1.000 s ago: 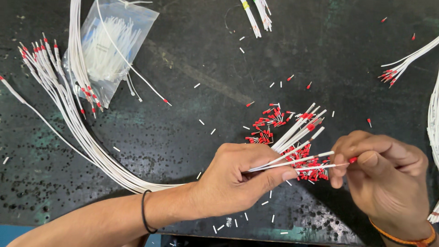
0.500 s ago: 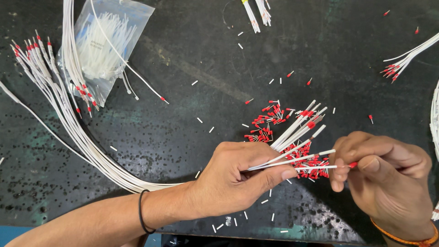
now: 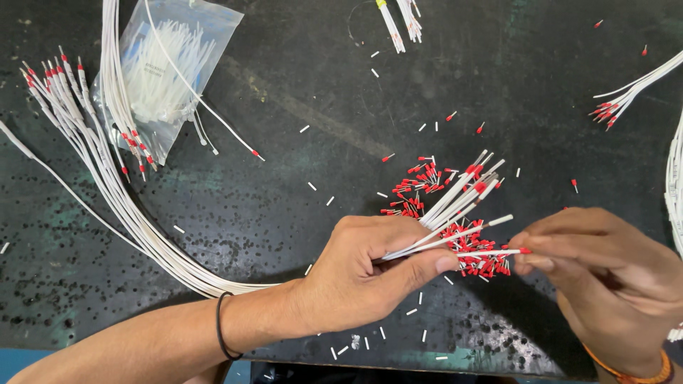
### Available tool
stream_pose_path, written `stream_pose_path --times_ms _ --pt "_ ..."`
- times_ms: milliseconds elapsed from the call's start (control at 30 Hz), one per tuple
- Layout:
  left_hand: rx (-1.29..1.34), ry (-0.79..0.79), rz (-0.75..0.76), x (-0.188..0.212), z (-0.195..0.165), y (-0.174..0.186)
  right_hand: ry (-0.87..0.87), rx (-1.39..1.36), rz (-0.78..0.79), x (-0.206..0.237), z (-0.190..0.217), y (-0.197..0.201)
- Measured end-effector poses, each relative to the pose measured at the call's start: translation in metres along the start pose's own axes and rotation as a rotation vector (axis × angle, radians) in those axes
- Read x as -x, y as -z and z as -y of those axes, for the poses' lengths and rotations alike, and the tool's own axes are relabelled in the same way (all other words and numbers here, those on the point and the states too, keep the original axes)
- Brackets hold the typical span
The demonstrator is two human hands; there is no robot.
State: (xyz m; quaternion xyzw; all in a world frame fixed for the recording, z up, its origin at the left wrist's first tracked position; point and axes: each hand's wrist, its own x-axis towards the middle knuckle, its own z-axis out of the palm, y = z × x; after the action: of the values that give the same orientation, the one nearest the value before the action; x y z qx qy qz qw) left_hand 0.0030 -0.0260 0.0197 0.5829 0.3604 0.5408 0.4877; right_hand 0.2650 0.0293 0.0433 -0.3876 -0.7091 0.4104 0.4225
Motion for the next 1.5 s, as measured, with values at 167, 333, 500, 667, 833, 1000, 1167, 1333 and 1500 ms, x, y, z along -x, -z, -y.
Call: stream_pose_path --times_ms 167,333,500,667,833,1000,1167,1333,1500 --pt "0.005 0.006 0.007 -0.001 0.0 0.0 0.118 0.242 0.058 -0.01 0.005 0.0" --pt "-0.038 -0.026 0.0 0.0 0.002 -0.001 0.209 0.278 0.115 -0.016 0.008 -0.001" --pt "-0.053 0.001 -0.012 0.001 0.006 -0.002 0.313 0.371 0.11 -0.017 0.008 -0.009" --pt "-0.068 0.0 0.018 0.002 0.005 -0.005 0.31 0.487 0.131 -0.017 0.006 -0.013" --pt "0.015 0.086 0.027 0.002 0.002 -0.004 0.11 0.206 0.128 -0.013 0.007 -0.011" --pt "0.063 0.075 0.051 0.002 0.001 -0.002 0.007 -0.033 0.221 -0.01 0.0 -0.01" --pt "0.009 0.091 0.08 0.002 0.0 -0.005 -0.086 -0.116 0.299 -0.009 -0.007 -0.008" --pt "0.046 0.067 0.05 0.003 -0.002 -0.001 -0.092 -0.194 0.282 -0.01 -0.01 -0.011" --pt "0.054 0.053 0.108 0.003 -0.003 0.001 -0.197 -0.312 0.256 -0.016 -0.01 -0.016"
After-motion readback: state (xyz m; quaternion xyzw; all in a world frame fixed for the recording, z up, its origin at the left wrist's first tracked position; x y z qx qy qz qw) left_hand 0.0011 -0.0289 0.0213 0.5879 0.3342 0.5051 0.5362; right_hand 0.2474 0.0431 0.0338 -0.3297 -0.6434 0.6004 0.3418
